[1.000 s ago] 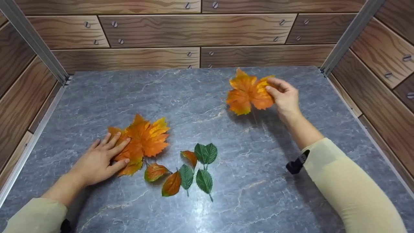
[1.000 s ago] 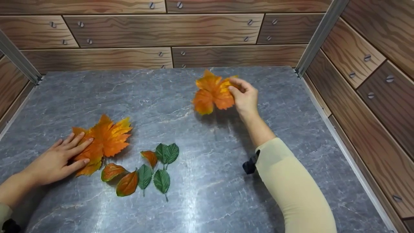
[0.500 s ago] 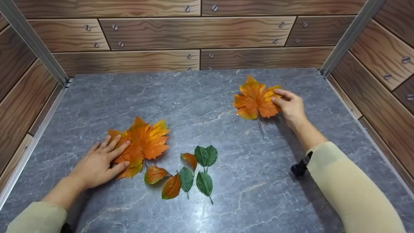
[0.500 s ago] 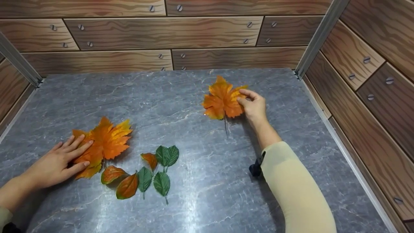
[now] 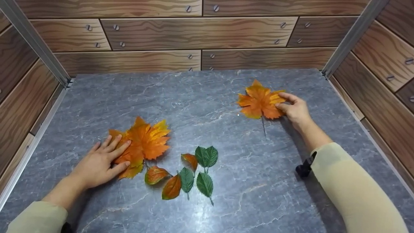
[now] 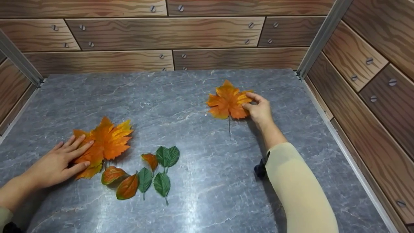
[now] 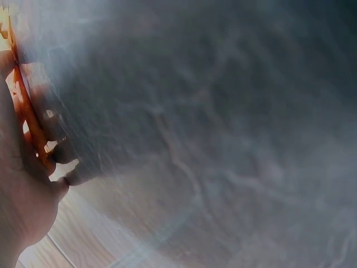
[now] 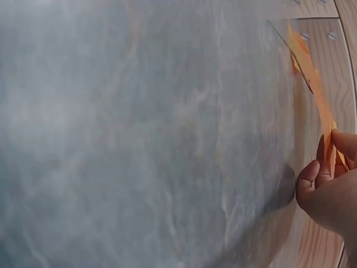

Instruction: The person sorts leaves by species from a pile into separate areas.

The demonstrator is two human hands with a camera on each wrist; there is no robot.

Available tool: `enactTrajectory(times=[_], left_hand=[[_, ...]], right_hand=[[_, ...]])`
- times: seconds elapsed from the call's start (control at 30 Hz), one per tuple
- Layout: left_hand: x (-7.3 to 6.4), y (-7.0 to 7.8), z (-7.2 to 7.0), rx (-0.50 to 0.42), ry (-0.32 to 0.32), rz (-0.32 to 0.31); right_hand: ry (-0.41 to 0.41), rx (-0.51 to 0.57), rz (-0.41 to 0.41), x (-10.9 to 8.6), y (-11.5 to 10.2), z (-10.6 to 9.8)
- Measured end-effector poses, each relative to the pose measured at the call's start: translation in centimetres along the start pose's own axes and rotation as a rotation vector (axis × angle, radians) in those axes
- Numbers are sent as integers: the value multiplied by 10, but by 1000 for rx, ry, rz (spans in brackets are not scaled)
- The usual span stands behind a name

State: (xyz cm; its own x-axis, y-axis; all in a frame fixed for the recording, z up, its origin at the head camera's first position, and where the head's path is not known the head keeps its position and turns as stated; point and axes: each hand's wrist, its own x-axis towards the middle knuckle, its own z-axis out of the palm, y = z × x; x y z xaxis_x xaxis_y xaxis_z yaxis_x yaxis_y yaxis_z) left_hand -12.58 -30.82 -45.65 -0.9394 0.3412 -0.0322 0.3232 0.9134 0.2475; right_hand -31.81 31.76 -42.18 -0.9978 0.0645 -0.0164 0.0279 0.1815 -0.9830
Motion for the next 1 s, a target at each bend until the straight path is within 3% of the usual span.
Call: enactTrajectory(times=[0.2,0.6,0.83,1.0], left_hand=[[-2,0,0,-3,2,-2],[0,1,-1,5,-2,3],[1,1,-1,9,-9,5],[1,1,-1,1,-12,-5]], right_hand=[[-19,-44,2,-3,-7,1],[-28,-158,46,21,21,-9],[-45,-208,33,20,24,-12],[-34,-266,-26,20,23,-11]])
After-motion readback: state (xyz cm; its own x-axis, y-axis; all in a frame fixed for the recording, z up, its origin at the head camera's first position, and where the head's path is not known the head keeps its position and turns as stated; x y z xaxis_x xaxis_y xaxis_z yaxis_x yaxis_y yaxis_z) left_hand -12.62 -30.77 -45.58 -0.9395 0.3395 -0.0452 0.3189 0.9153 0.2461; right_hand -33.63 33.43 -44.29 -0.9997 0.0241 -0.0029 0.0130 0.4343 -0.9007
